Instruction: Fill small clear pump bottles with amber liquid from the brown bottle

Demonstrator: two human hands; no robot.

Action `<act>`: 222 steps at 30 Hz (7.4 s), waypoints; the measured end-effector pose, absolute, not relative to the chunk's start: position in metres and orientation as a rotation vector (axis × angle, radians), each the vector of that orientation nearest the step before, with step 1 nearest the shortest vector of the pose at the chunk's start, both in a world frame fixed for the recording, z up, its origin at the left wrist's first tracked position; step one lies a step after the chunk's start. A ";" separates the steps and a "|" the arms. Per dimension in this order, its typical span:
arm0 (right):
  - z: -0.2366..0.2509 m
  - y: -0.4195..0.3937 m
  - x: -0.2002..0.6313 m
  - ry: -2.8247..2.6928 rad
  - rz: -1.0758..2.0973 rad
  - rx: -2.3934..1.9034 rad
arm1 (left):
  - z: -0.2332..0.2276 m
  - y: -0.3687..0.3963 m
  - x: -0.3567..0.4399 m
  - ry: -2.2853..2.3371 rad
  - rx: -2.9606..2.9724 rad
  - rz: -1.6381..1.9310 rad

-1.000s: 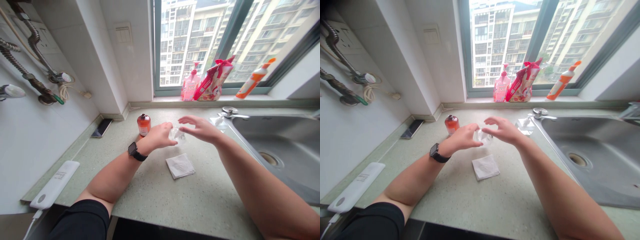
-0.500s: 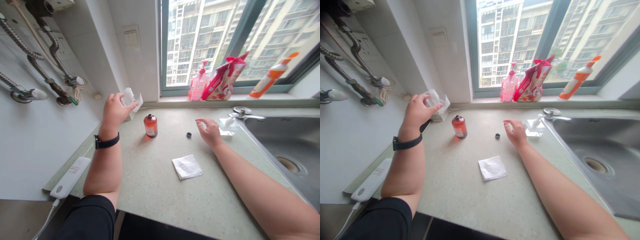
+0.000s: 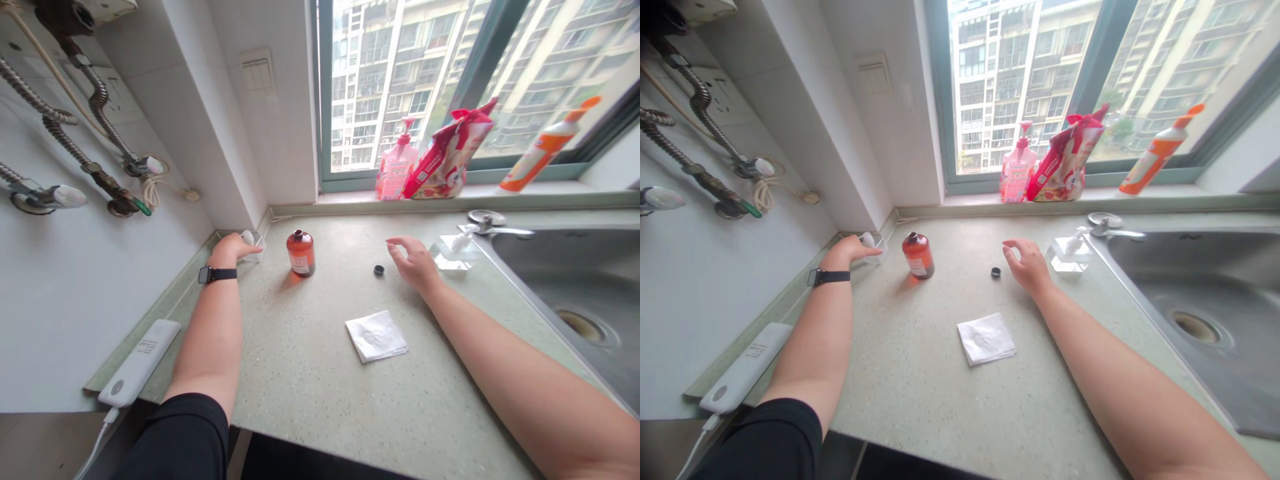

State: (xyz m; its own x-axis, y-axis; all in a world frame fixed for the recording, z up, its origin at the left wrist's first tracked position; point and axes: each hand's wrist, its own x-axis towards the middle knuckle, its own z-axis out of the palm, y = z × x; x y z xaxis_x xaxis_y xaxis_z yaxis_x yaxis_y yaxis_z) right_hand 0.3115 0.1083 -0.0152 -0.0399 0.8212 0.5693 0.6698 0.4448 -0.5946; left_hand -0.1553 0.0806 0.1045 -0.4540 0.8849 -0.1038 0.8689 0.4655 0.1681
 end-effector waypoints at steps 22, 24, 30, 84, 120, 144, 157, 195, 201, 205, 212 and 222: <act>-0.016 0.106 0.306 -1.872 0.244 -1.304 | 0.072 0.011 0.073 1.293 2.723 0.552; -0.015 0.105 0.304 -1.901 0.266 -1.296 | 0.045 0.014 0.089 1.298 2.717 0.389; -0.011 0.105 0.301 -1.921 0.311 -1.284 | 0.024 0.024 0.081 1.364 2.594 0.342; 0.022 0.074 0.359 -1.183 -0.006 -1.251 | -0.008 0.055 0.076 0.960 2.058 1.265; -0.003 0.010 0.229 -1.570 0.628 -1.053 | 0.007 -0.003 0.029 1.284 2.103 1.003; 0.001 0.006 0.247 -1.670 0.652 -1.021 | 0.007 -0.002 0.028 1.299 2.087 1.033; -0.009 0.013 0.243 -1.507 0.805 -1.035 | 0.006 -0.002 0.029 1.291 2.119 1.053; -0.006 0.016 0.225 -1.624 0.652 -1.021 | 0.000 0.002 0.029 1.247 2.107 1.134; 0.011 0.010 0.228 -1.601 0.610 -0.997 | 0.002 0.003 0.028 1.241 2.101 1.112; 0.015 0.010 0.233 -1.496 0.719 -1.007 | 0.001 0.003 0.028 1.270 2.093 1.086; 0.017 0.004 0.247 -1.397 0.935 -1.035 | 0.000 0.003 0.028 1.272 2.079 1.073; 0.031 -0.002 0.261 -1.356 0.902 -1.038 | 0.001 0.003 0.027 1.269 2.088 1.071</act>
